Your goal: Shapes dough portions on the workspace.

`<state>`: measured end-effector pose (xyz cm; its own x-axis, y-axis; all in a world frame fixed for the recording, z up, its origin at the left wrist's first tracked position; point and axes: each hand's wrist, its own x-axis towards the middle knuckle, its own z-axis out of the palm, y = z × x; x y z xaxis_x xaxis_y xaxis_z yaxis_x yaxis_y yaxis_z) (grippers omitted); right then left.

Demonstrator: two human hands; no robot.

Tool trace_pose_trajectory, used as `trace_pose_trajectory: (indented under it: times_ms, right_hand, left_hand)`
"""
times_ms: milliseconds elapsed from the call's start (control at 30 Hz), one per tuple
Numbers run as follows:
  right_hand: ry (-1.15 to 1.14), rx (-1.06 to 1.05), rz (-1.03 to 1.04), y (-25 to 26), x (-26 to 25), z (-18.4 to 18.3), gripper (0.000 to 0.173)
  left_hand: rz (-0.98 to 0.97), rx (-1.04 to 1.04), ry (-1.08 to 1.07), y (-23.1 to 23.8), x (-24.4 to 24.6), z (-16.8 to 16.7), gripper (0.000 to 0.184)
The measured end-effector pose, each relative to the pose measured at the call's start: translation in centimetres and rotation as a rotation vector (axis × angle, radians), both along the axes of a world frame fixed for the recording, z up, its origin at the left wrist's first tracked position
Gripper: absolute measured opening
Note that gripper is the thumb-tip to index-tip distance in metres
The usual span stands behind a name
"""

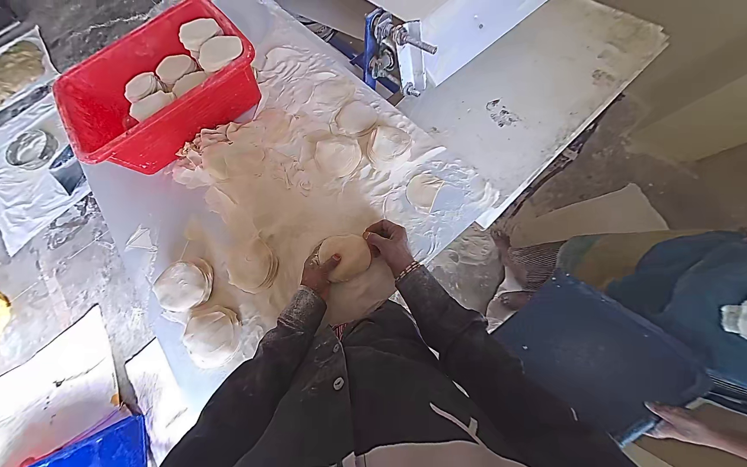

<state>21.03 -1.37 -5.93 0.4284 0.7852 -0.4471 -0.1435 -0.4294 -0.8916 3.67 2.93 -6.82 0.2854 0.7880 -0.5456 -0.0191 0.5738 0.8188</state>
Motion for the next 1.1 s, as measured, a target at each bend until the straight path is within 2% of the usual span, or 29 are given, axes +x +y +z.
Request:
trace_pose_trajectory:
  times_ms: [100, 167, 300, 367, 467, 600, 700, 867, 967, 1033, 1100]
  right_hand:
    - [-0.062, -0.038, 0.136, 0.0, 0.2, 0.3, 0.026]
    - [-0.249, -0.082, 0.242, 0.3, 0.7, 1.2, 0.033]
    - [-0.723, -0.212, 0.096, 1.5, 4.9, 2.8, 0.028]
    - [-0.826, -0.343, 0.038, 2.3, 7.5, 2.8, 0.037]
    - [-0.889, -0.457, 0.052, 3.0, 9.7, 1.8, 0.051]
    - [-0.977, -0.449, 0.095, 3.0, 10.1, 0.5, 0.032]
    - [-0.951, -0.430, 0.148, 3.1, 10.6, 1.7, 0.029]
    - [-0.749, -0.223, -0.099, 5.9, 12.7, 2.6, 0.054]
    - [-0.640, -0.296, -0.107, 9.6, 14.7, 3.5, 0.070]
    - [-0.709, -0.321, -0.087, 12.2, 15.5, 3.9, 0.069]
    - [-0.835, -0.239, -0.035, 14.1, 15.5, 4.2, 0.062]
  left_hand:
    - [0.026, -0.026, -0.004, 0.0, 0.1, 0.0, 0.047]
    - [0.023, -0.029, -0.008, 0.0, 0.1, -0.1, 0.047]
    - [0.035, -0.037, -0.012, -0.1, -0.1, -0.1, 0.047]
    - [0.057, -0.056, -0.020, -0.1, 0.0, 0.0, 0.045]
    - [0.064, -0.069, -0.020, -0.2, 0.1, 0.1, 0.044]
    - [0.084, -0.096, -0.020, -0.1, 0.1, 0.2, 0.045]
    - [0.101, -0.127, -0.019, 0.0, -0.1, 0.6, 0.043]
    - [0.030, -0.053, -0.104, -0.5, -1.1, 4.5, 0.039]
    - [0.035, -0.028, -0.115, -0.7, -2.0, 5.8, 0.036]
    - [0.065, -0.028, -0.098, -1.0, -2.8, 5.9, 0.037]
    - [0.097, -0.026, -0.081, -1.6, -3.6, 5.7, 0.037]
